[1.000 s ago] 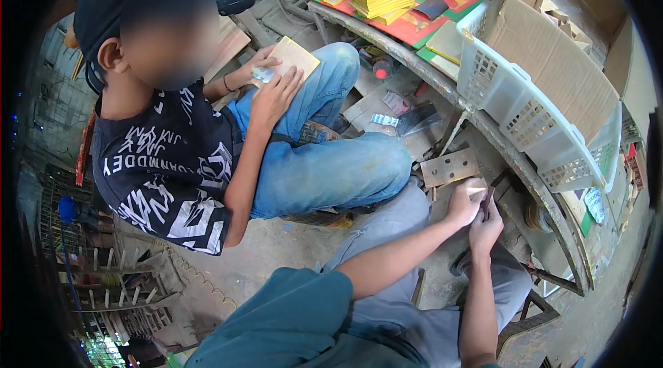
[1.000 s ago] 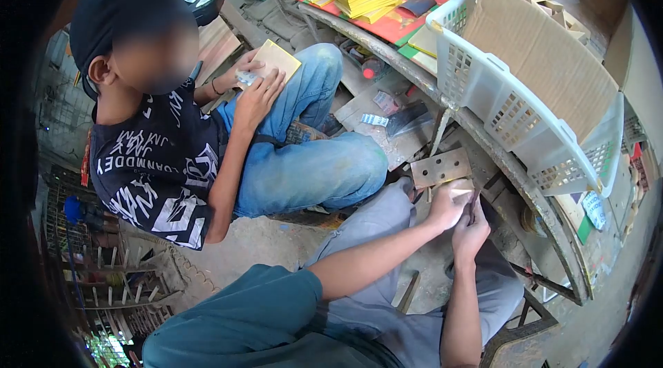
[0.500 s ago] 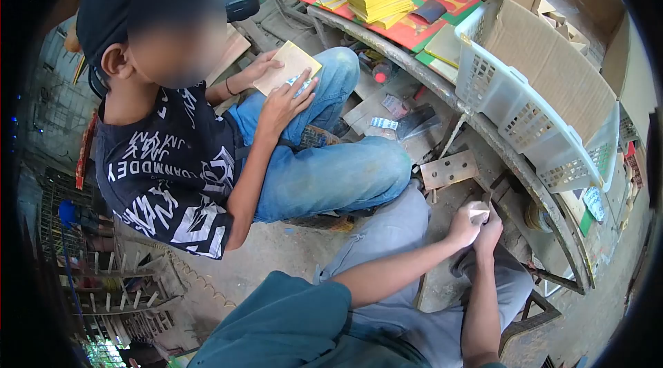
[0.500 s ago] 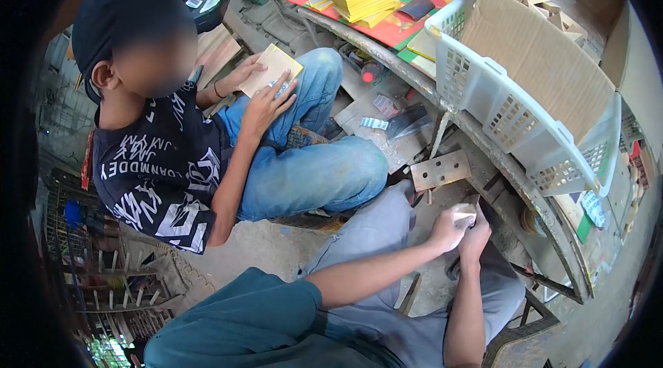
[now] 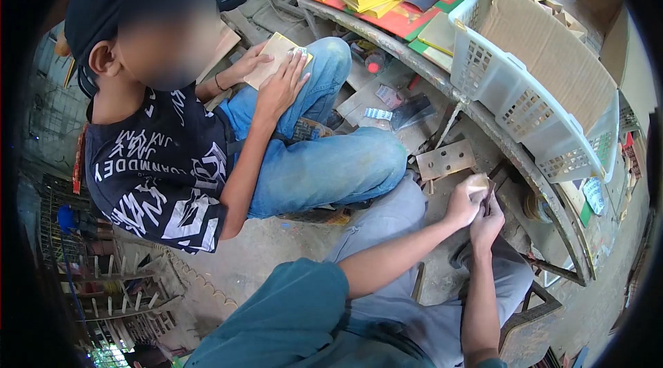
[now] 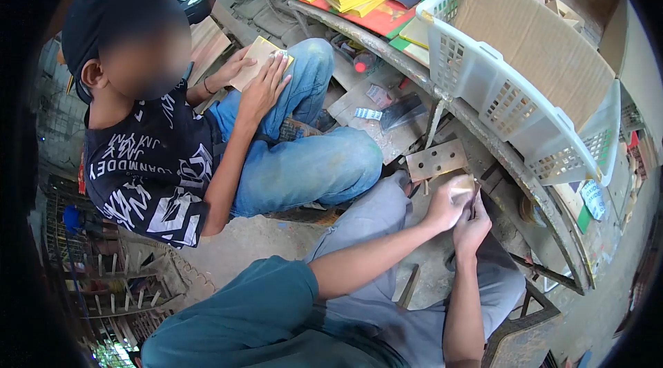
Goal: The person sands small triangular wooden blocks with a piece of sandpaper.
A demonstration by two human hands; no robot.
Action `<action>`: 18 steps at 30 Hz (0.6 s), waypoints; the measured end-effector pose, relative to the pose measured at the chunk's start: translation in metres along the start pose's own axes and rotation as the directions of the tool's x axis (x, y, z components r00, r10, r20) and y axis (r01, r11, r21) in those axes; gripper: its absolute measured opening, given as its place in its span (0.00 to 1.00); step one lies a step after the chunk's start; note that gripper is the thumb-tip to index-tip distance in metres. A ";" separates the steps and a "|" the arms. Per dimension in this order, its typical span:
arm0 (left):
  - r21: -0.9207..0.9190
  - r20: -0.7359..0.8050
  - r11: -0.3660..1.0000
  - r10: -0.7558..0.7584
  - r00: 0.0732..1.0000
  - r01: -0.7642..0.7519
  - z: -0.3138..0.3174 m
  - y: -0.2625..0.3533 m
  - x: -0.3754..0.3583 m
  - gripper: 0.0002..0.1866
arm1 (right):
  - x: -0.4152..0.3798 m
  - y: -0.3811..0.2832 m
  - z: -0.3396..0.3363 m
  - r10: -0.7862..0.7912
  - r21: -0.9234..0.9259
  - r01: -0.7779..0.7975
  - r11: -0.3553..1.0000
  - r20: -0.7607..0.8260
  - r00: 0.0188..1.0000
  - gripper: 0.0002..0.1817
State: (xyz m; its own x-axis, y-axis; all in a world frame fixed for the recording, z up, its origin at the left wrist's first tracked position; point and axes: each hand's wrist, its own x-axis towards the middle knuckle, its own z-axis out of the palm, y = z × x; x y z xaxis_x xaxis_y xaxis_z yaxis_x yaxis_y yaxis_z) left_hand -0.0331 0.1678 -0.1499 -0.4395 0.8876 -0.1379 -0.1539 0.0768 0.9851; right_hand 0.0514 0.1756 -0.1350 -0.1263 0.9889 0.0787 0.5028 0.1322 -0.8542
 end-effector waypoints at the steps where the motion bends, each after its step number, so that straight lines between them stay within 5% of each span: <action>1: 0.030 0.015 0.998 0.050 0.999 -0.051 0.006 -0.012 -0.006 0.20 | 0.003 -0.004 -0.004 0.071 -0.011 -0.071 0.997 0.031 0.997 0.20; 6: 0.086 0.045 0.991 0.099 0.994 -0.103 0.005 -0.008 0.002 0.20 | 0.008 0.012 -0.003 0.069 0.032 -0.071 0.997 0.053 0.996 0.21; 8: 0.043 -0.020 0.998 -0.034 0.999 0.035 -0.001 -0.005 0.013 0.20 | 0.003 0.008 0.002 -0.044 0.004 0.044 0.999 0.002 0.999 0.19; 10: 0.062 0.024 0.998 0.009 1.000 -0.010 0.001 0.002 -0.002 0.21 | 0.003 0.010 0.004 0.056 0.086 -0.057 0.995 0.011 0.998 0.18; 11: 0.128 0.032 0.990 0.062 0.998 -0.066 0.006 -0.009 -0.008 0.22 | 0.007 0.010 -0.003 0.133 -0.042 -0.131 0.991 0.047 0.990 0.18; 14: 0.143 0.068 0.987 0.067 0.995 -0.077 0.009 -0.008 -0.010 0.21 | 0.008 0.003 -0.009 0.120 -0.055 -0.117 0.992 0.053 0.991 0.19; 18: 0.057 -0.060 0.998 -0.036 0.998 0.039 -0.001 -0.009 0.014 0.20 | -0.001 -0.002 0.003 -0.074 -0.120 0.074 0.990 0.010 0.997 0.23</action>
State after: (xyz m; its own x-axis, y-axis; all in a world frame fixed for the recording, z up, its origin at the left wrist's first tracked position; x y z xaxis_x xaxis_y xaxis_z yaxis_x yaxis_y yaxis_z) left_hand -0.0382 0.1791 -0.1612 -0.4859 0.8555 -0.1790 -0.1203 0.1374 0.9832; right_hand 0.0480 0.1738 -0.1345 -0.1714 0.9757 0.1365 0.5912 0.2127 -0.7780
